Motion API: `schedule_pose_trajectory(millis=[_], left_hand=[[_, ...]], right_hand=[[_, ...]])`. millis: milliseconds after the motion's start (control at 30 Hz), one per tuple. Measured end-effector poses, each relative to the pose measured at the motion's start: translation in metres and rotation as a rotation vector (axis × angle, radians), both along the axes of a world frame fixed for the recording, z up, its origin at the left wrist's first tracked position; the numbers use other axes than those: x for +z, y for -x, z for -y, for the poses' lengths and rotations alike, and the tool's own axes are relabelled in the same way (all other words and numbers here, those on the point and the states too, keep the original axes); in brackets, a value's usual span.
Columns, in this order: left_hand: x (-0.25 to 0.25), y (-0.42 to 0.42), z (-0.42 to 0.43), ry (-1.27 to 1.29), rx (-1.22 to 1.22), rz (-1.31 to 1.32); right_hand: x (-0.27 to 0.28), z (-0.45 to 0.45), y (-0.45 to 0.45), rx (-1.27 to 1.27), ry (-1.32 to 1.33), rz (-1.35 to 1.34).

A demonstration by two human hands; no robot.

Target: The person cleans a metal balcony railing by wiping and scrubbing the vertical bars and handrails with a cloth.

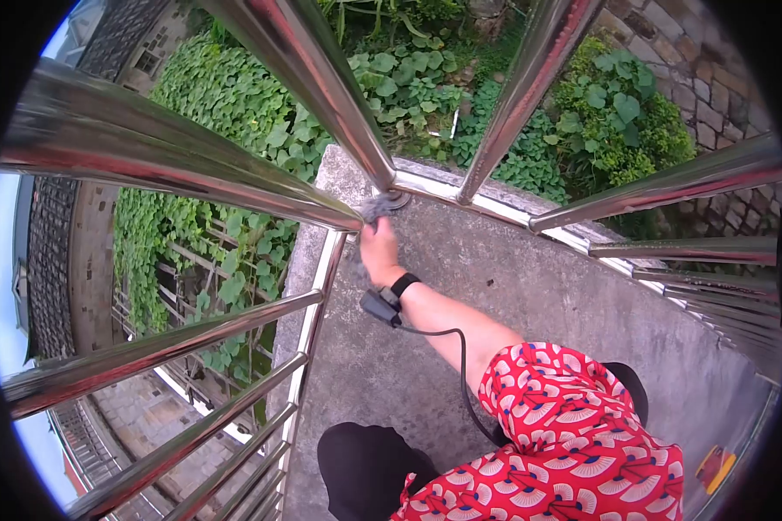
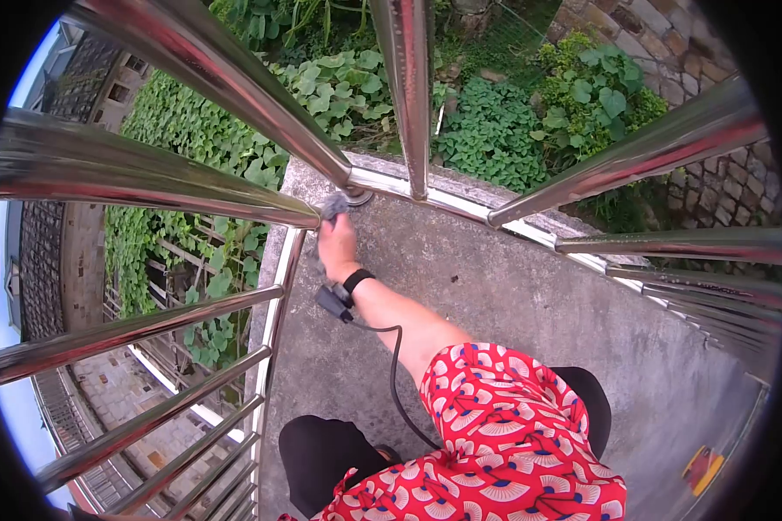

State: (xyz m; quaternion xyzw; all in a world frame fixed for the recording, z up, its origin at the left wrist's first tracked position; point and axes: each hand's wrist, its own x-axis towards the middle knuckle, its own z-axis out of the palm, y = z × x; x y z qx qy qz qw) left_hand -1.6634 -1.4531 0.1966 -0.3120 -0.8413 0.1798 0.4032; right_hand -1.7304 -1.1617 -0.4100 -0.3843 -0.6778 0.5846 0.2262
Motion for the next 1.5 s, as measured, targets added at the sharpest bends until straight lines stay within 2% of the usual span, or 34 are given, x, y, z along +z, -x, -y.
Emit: schedule_pose_trajectory(millis=[33, 67, 133, 167, 200, 267, 300, 333, 433, 467, 533, 600, 667, 800, 867, 933, 1000, 1067, 1133, 1200, 1233, 1267, 1333, 1367, 1400, 1467, 1500], left_hand=[[-0.002, -0.001, -0.001, -0.336, -0.038, 0.099], [-0.004, -0.003, -0.004, -0.325, -0.033, 0.099], [-0.007, -0.004, -0.013, 0.053, 0.149, -0.156], [-0.007, -0.006, -0.017, -0.009, 0.116, -0.127], [-0.008, -0.004, -0.020, -0.175, 0.041, -0.024], [-0.010, -0.002, -0.034, -0.920, -0.302, 0.382], [-0.012, 0.000, -0.043, -1.127, -0.425, 0.506], [-0.013, 0.001, -0.048, -1.224, -0.491, 0.577], [-0.015, 0.003, -0.055, -1.274, -0.542, 0.643], [-0.015, 0.002, -0.055, -1.269, -0.547, 0.651], [-0.013, 0.000, -0.055, -1.269, -0.547, 0.683], [-0.012, 0.000, -0.054, -1.268, -0.548, 0.714], [-0.012, -0.001, -0.050, -1.275, -0.563, 0.754], [-0.010, -0.003, -0.045, -1.295, -0.593, 0.825], [-0.010, -0.003, -0.044, -1.303, -0.602, 0.845], [-0.010, -0.001, -0.043, -1.317, -0.606, 0.856], [-0.010, 0.001, -0.041, -1.330, -0.607, 0.865], [-0.009, 0.001, -0.040, -1.334, -0.608, 0.876], [-0.008, 0.000, -0.038, -1.334, -0.611, 0.877], [-0.008, 0.000, -0.037, -1.326, -0.611, 0.873], [-0.010, -0.001, -0.040, -1.354, -0.621, 0.894], [-0.011, -0.001, -0.040, -1.384, -0.627, 0.922], [-0.008, -0.001, -0.038, -1.401, -0.624, 0.952], [-0.007, 0.000, -0.039, -1.403, -0.620, 0.991], [-0.010, -0.001, -0.041, -1.396, -0.620, 0.986], [-0.017, -0.001, -0.048, -1.412, -0.627, 0.873], [-0.014, -0.001, -0.047, -1.402, -0.629, 0.875]], right_hand=[[-0.002, 0.005, 0.004, -0.032, -0.044, 0.017], [-0.005, 0.013, 0.004, -0.060, -0.079, 0.038], [-0.010, -0.011, 0.003, 0.036, -0.470, -0.180], [-0.005, -0.031, 0.001, 0.177, -0.665, -0.145], [0.002, -0.046, -0.001, 0.189, -0.674, -0.142], [0.014, -0.066, -0.001, 0.566, -1.112, -0.015], [0.015, -0.069, 0.004, 0.609, -1.291, 0.078], [0.016, -0.072, 0.005, 0.611, -1.292, 0.080], [0.001, -0.074, 0.012, 0.887, -1.942, 0.484], [-0.002, -0.071, 0.018, 0.884, -1.943, 0.473], [-0.009, -0.058, 0.026, 0.857, -2.048, 0.690], [-0.005, -0.055, 0.025, 0.899, -2.055, 0.760], [-0.009, -0.068, 0.017, 0.937, -2.162, 0.626], [0.017, -0.088, -0.011, 1.227, -2.203, 0.560], [0.000, -0.096, -0.023, 1.062, -2.267, 0.489], [-0.005, -0.098, -0.027, 1.001, -2.244, 0.439], [-0.006, -0.096, -0.030, 0.967, -1.936, 0.502], [-0.014, -0.103, -0.033, 0.937, -1.840, 0.395], [-0.018, -0.109, -0.037, 0.824, -1.451, 0.448], [-0.013, -0.123, -0.034, 0.533, -0.928, 0.700], [-0.012, -0.127, -0.034, 0.486, -0.942, 0.591], [-0.017, -0.126, -0.033, 0.489, -0.945, 0.593], [-0.045, -0.127, -0.018, 0.223, -1.104, 0.326], [-0.044, -0.120, -0.009, 0.429, -1.297, 0.742], [-0.043, -0.115, -0.004, 0.427, -1.294, 0.734], [-0.036, -0.100, 0.005, 0.163, -0.404, 0.370], [-0.055, -0.099, 0.011, 0.095, -0.297, 0.235]])
